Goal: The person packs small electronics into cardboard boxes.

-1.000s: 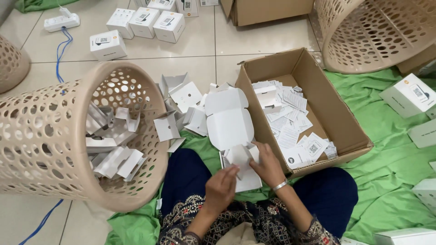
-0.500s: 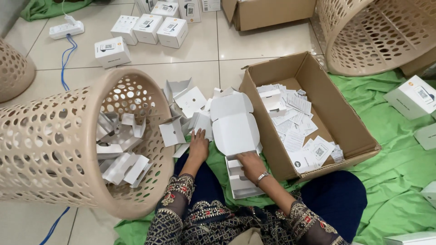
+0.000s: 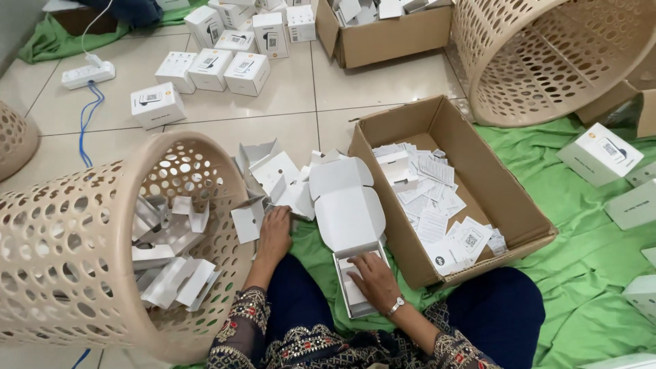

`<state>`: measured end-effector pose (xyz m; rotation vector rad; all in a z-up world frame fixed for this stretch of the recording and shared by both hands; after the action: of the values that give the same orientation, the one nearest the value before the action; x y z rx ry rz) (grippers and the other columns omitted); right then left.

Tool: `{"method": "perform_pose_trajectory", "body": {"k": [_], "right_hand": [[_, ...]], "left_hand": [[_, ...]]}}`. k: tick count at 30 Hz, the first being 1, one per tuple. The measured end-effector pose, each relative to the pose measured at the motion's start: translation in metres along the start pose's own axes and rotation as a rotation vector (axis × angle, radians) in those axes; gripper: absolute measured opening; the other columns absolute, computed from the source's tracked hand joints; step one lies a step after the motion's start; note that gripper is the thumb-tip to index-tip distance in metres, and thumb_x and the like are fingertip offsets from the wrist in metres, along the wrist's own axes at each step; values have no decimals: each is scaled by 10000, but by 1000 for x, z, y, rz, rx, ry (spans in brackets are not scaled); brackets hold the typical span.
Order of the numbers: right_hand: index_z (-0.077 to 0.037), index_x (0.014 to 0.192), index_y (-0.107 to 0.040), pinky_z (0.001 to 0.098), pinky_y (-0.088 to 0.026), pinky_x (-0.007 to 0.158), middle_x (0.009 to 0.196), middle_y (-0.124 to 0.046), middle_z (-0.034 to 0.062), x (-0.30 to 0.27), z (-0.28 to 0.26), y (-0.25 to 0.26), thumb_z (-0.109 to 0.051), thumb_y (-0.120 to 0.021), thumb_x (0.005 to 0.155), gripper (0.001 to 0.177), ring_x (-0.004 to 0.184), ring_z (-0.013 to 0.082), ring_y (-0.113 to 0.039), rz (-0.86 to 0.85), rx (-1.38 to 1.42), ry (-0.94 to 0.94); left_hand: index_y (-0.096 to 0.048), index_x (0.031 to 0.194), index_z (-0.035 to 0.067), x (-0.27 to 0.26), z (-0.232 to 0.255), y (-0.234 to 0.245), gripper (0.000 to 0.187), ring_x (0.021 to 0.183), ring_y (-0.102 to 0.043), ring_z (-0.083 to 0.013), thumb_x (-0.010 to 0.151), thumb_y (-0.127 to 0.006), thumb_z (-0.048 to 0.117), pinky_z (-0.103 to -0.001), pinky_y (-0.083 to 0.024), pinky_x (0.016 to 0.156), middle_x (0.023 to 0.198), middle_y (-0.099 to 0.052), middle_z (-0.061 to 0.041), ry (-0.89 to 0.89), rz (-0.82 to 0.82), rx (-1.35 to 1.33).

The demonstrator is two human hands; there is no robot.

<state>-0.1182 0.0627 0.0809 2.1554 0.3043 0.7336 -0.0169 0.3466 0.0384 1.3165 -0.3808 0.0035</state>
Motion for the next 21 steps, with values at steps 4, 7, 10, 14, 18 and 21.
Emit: {"method": "perform_pose_trajectory", "body": {"k": [4,7,10,14,18,21], "right_hand": [[-111,1049,-656,400,-513,787,942,-597,71,-11,-2,2,-276,-749,928,224,896,261,-606,-242,93,128],[-151,1059,-687,419,-502,792,938,-605,55,-12,6,-5,-275,-726,940,176,920,266,-606,-374,57,124],[-191,1093,-708,441,-514,774,985,-654,44,-8,15,-12,-308,-742,891,236,928,281,-648,-395,40,125],[-224,1402,-496,479,-536,776,1240,-627,94,-15,24,-23,-234,-728,913,542,933,335,-676,-637,123,-86],[-255,1620,-106,487,-558,736,1330,-578,132,-25,33,-31,-85,-745,815,1042,872,344,-691,-671,-53,-145],[-211,1650,-30,470,-569,707,1260,-613,135,-33,48,-41,-84,-736,851,1074,889,334,-688,-629,-82,-225]], "left_hand": [[-644,1201,-61,17,12,49,389,1244,-557,-318,815,-593,-70,-425,-401,1125,1264,-618,-135,-53,180,14],[-652,1108,-27,27,29,95,283,1214,-580,-338,834,-587,-62,-436,-446,1080,1225,-630,-158,25,308,-63],[-654,1093,-10,30,49,142,151,1130,-606,-355,951,-604,-23,-453,-481,1000,1155,-628,-171,151,454,-214],[-661,1087,24,16,66,176,119,1073,-664,-265,986,-612,-15,-382,-535,925,1127,-649,-120,326,722,-514],[-651,1102,-3,-4,78,176,130,1123,-644,-187,989,-593,-32,-324,-531,984,1154,-626,-85,358,819,-754],[-653,1143,-18,-17,82,151,135,1044,-572,-163,1019,-601,-20,-297,-465,958,1164,-599,-83,466,778,-1014]]}}
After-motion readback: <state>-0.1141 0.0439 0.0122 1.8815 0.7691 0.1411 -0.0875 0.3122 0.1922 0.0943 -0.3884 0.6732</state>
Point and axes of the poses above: each hand's wrist, its own x-axis towards the middle knuckle, its own y-axis out of the back of the hand, z = x × y, the point moved 3 cm from there along x, towards the middle knuckle
